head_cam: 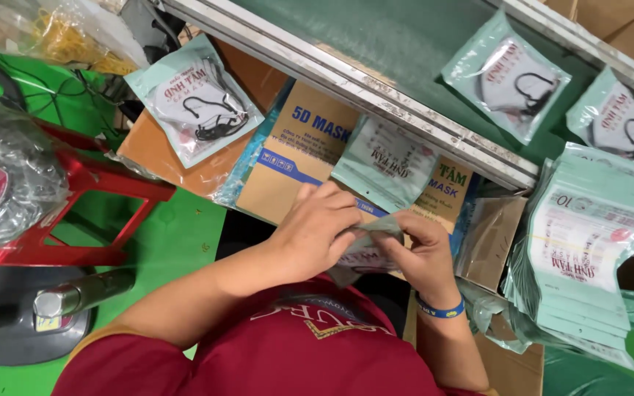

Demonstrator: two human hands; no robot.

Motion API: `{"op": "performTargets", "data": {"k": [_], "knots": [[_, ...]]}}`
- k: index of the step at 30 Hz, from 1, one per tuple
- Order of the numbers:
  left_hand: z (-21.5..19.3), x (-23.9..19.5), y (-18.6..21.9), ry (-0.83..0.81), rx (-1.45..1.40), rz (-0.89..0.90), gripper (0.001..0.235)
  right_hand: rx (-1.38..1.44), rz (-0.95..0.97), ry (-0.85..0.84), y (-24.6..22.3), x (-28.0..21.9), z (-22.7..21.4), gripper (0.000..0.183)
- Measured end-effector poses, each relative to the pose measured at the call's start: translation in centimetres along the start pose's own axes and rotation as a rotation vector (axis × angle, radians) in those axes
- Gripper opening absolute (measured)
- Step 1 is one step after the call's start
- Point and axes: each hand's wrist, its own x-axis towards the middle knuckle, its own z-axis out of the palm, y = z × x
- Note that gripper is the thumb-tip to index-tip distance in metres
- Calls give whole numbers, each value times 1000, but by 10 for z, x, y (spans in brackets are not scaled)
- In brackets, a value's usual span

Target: The recorder is packing individual face masks into plastic pouches and organizing them in a warehouse or factory setting.

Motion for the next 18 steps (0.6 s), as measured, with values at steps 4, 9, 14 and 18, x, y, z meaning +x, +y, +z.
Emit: {"op": "performTargets", "data": {"k": [4, 9, 14, 18], "knots": [[2, -2, -4, 32, 77, 60, 12, -121, 13, 0, -6, 4, 4, 10], [-9, -3, 4, 75, 129, 49, 15, 35, 31, 150, -15, -3, 7, 8], [-10, -7, -1, -1, 83, 71, 15, -31, -63, 198, -17, -9, 1, 9], [-23, 1, -4, -47, 87, 140, 17, 8, -71, 217, -23, -8, 2, 7]]}}
